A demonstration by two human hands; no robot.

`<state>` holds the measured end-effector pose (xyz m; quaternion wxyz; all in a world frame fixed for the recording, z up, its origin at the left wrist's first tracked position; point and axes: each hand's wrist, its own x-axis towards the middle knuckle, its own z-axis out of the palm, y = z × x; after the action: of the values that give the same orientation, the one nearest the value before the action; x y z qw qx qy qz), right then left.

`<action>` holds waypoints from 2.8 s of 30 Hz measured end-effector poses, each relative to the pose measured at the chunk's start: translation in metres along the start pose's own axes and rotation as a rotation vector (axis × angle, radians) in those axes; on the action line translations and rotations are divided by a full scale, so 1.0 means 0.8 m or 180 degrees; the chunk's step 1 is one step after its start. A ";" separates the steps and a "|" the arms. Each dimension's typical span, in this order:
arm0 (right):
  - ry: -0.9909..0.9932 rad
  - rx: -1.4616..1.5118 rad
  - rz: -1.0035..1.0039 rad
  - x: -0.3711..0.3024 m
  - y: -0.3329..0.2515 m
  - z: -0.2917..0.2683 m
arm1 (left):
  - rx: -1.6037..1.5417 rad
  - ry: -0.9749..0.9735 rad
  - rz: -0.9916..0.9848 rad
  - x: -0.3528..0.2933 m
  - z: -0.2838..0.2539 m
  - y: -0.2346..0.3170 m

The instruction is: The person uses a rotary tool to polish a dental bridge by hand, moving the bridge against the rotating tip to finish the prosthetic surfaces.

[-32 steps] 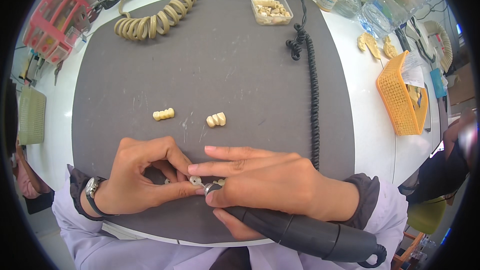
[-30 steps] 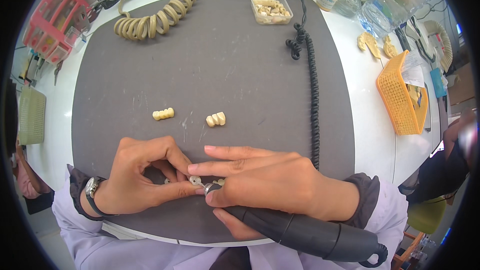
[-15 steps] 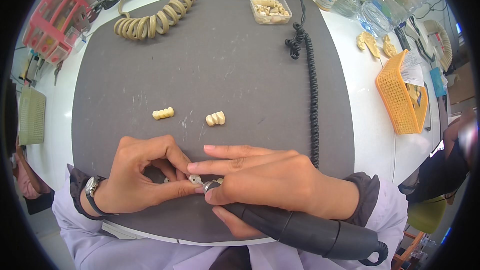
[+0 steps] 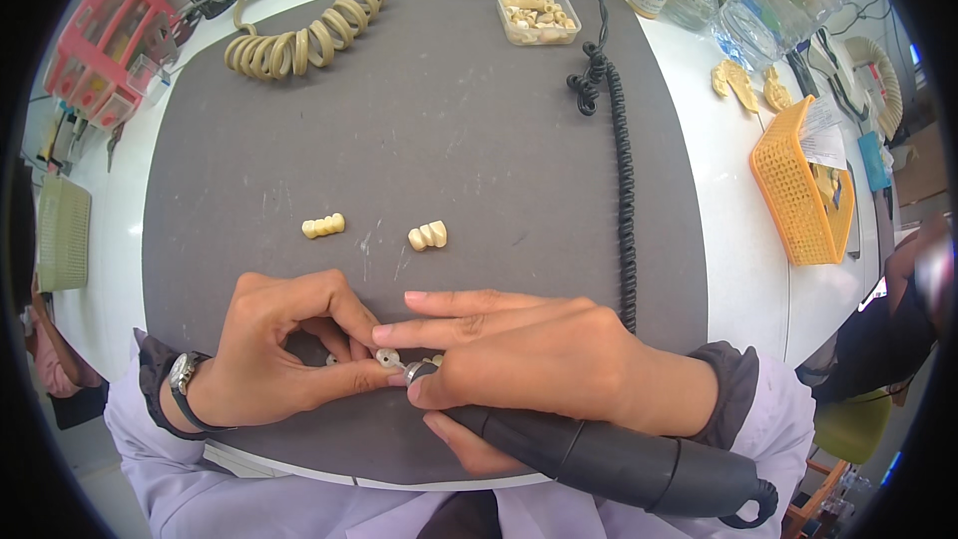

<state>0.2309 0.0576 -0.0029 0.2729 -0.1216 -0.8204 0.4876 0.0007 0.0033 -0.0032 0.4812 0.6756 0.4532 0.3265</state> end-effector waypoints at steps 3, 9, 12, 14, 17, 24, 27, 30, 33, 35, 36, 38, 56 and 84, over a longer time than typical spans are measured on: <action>0.0106 -0.0029 0.0011 0.002 -0.004 0.002 | 0.0006 -0.0006 -0.0003 0.000 0.000 0.000; 0.0151 0.0054 0.0111 0.000 -0.003 0.000 | -0.0019 -0.0019 -0.0013 0.000 0.000 0.000; 0.0127 0.0008 0.0101 0.001 -0.004 0.000 | -0.0008 -0.0033 -0.0017 0.000 -0.001 0.000; 0.0082 0.0017 0.0093 0.001 -0.004 -0.001 | -0.0022 -0.0021 -0.0018 0.000 0.000 0.000; -0.0074 0.0032 0.0072 0.001 -0.004 -0.006 | 0.0008 -0.0050 -0.0052 0.000 -0.001 0.001; -0.0159 0.0063 0.0074 0.001 -0.002 -0.007 | -0.0009 -0.0023 -0.0055 -0.001 0.000 0.001; -0.0097 0.0069 0.0086 0.000 -0.002 -0.006 | -0.0020 -0.0031 -0.0029 0.000 -0.001 0.001; -0.0138 0.0022 0.0078 0.001 -0.002 -0.008 | 0.0012 -0.0042 -0.0031 0.001 -0.001 0.001; -0.0143 0.0054 0.0095 0.000 -0.002 -0.009 | 0.0003 -0.0058 -0.0054 0.001 -0.001 0.001; -0.0142 0.0059 0.0074 0.000 -0.002 -0.008 | 0.0000 -0.0034 -0.0027 0.000 0.001 -0.001; -0.0146 0.0064 0.0049 0.000 -0.001 -0.008 | -0.0003 -0.0025 -0.0030 0.000 0.000 -0.001; -0.0122 0.0092 0.0076 0.000 0.000 -0.005 | -0.0007 -0.0007 -0.0036 -0.001 0.000 -0.001; -0.0168 0.0075 0.0118 0.002 -0.003 -0.009 | 0.0024 -0.0036 -0.0017 0.001 -0.001 0.001; -0.0026 0.0132 0.0035 0.000 0.001 -0.006 | 0.0047 -0.0072 -0.0055 0.000 -0.002 0.003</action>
<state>0.2335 0.0612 -0.0017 0.2693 -0.1184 -0.8105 0.5065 0.0002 0.0036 -0.0001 0.4842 0.6788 0.4560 0.3113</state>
